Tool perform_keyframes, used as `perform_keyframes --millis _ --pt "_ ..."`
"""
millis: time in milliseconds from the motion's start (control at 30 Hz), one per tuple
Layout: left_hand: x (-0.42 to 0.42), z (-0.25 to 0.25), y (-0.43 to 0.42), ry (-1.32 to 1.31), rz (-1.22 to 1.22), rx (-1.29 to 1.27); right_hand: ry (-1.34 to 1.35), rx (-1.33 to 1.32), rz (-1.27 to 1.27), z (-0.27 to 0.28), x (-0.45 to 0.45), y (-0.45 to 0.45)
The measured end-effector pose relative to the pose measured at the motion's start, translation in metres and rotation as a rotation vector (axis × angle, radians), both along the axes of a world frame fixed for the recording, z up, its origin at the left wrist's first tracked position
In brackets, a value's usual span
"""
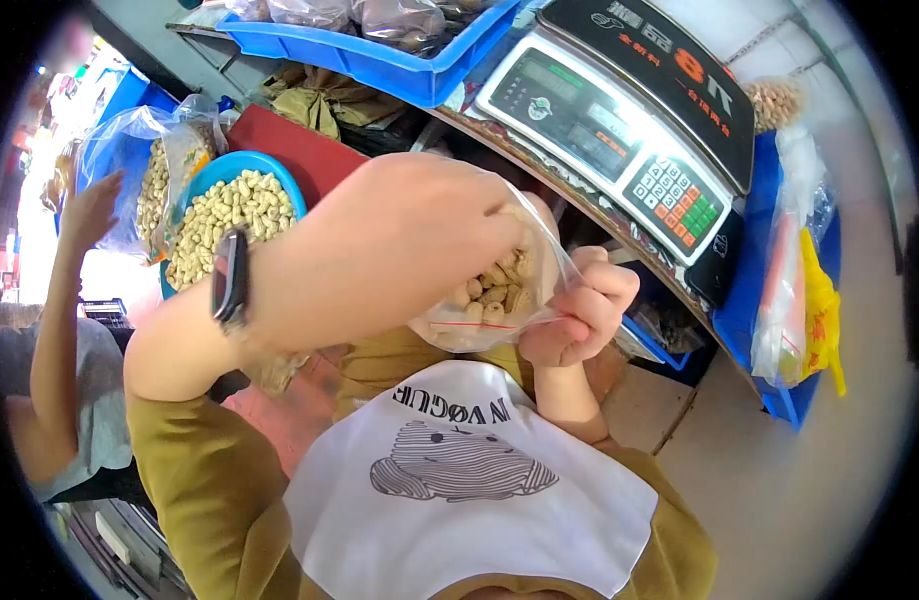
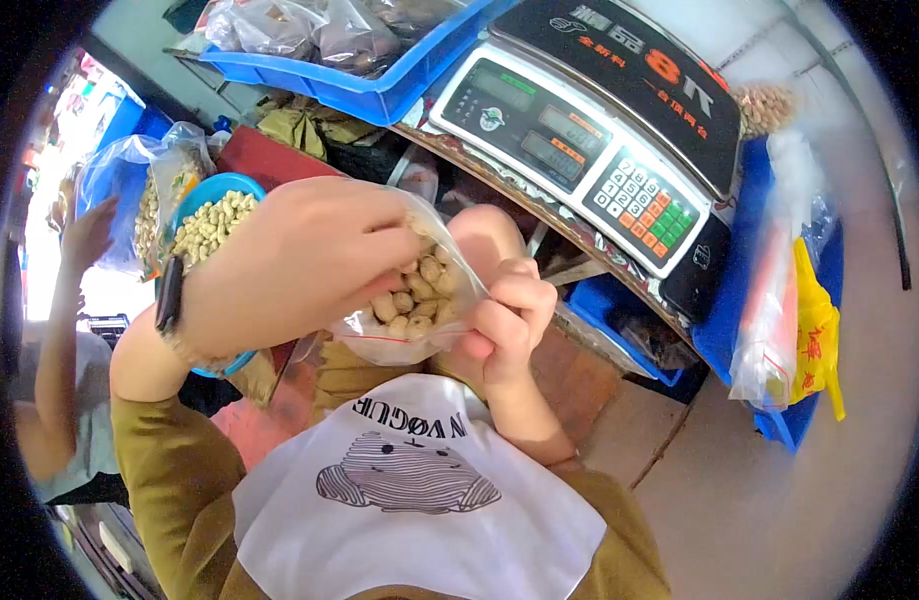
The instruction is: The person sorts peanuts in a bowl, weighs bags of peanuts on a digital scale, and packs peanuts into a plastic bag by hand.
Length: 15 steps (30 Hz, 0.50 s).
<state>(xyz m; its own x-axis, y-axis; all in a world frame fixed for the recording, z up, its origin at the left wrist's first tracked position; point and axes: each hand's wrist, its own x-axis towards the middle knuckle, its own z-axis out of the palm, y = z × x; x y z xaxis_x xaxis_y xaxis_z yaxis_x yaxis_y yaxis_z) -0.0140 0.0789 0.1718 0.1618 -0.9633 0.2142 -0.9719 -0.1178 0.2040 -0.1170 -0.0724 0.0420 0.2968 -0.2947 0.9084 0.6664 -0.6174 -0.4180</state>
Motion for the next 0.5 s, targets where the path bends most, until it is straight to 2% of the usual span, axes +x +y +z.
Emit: perform_keyframes --millis 100,400,500 --pt "-0.007 0.010 0.007 -0.003 0.077 0.100 -0.003 -0.025 0.025 -0.001 0.000 -0.002" --pt "-0.007 0.004 -0.005 -0.031 -0.013 0.041 0.035 -0.074 0.106 0.000 -0.005 -0.005" --pt "-0.007 0.006 -0.008 -0.002 0.029 0.145 0.029 -0.067 0.088 0.001 -0.004 -0.002"
